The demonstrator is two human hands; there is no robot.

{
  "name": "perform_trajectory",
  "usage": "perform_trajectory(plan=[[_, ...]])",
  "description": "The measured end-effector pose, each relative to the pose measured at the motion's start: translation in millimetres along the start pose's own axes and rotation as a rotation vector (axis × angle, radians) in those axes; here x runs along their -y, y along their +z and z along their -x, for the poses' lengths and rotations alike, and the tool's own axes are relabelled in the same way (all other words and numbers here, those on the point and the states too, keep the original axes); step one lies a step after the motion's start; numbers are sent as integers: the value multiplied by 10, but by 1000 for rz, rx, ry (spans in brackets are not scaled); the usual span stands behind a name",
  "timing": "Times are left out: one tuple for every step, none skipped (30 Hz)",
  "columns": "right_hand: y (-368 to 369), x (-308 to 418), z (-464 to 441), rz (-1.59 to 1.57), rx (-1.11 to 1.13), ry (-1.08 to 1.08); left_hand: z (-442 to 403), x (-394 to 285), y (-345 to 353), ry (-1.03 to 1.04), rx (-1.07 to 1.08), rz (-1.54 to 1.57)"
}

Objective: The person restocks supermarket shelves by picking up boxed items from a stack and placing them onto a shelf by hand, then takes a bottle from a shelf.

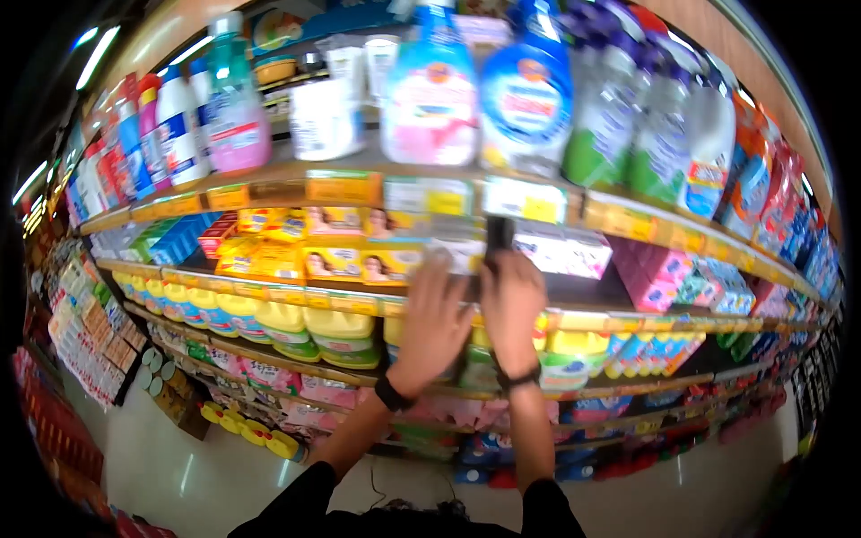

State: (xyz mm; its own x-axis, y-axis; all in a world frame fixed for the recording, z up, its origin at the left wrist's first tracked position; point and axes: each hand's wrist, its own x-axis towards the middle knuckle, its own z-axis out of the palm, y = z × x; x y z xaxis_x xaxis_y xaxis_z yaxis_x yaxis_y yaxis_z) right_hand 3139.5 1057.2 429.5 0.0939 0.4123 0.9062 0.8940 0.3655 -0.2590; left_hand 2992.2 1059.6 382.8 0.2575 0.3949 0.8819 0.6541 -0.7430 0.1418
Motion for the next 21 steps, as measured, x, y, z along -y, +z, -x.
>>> perform_trajectory(plan=[[-207,255,130,66,-49,27,159,30,-102,31,-55,126],[-368,446,323,-37,-81,60,273,10,-359,26,-33,183],[-458,666,555,-59,-158,53,445,41,-592,52,-20,191],[-428,715,897,-76,-214,104,712,125,-719,66,-36,210],[-515,892,1153,-236,-30,221,977,203,-841,45,8,213],[-385,905,1530,-269,53,262,1300,333,-905,-28,105,337],[-260,1034,1773,-254,168,208,1569,403,-1175,-132,169,390],[-297,1448,1803,-349,425,363,1994,526,-1284,-293,258,430],[-69,1353,2212,-308,570,250,2415,629,-1381,-451,340,480],[60,1488,2454,-293,724,230,2719,646,-1604,-614,333,470],[184,1677,2692,-157,638,-62,2999,661,-1836,-769,324,466],[308,1901,2869,-267,759,-29,3261,674,-2037,-922,307,469],[419,2112,3032,-371,884,2,3553,716,-2205,-936,252,473],[505,2286,3149,-465,1022,37,3881,741,-2353,-957,197,482],[593,2450,3235,-520,1114,-86,4154,701,-2521,-985,145,491],[702,2647,3318,-581,1203,-208,4417,645,-2691,-1023,231,394],[816,2898,3359,-653,1277,-331,4634,625,-2899,-1056,325,291],[852,3217,3230,-685,1410,-485,4736,637,-3164,-1080,426,181],[964,3429,3285,-719,1484,-545,4817,618,-3387,-1136,477,171],[1088,3620,3353,-750,1556,-607,4856,605,-3630,-1176,489,146],[1223,3810,3419,-763,1592,-721,4900,595,-3852,-1215,498,126]])
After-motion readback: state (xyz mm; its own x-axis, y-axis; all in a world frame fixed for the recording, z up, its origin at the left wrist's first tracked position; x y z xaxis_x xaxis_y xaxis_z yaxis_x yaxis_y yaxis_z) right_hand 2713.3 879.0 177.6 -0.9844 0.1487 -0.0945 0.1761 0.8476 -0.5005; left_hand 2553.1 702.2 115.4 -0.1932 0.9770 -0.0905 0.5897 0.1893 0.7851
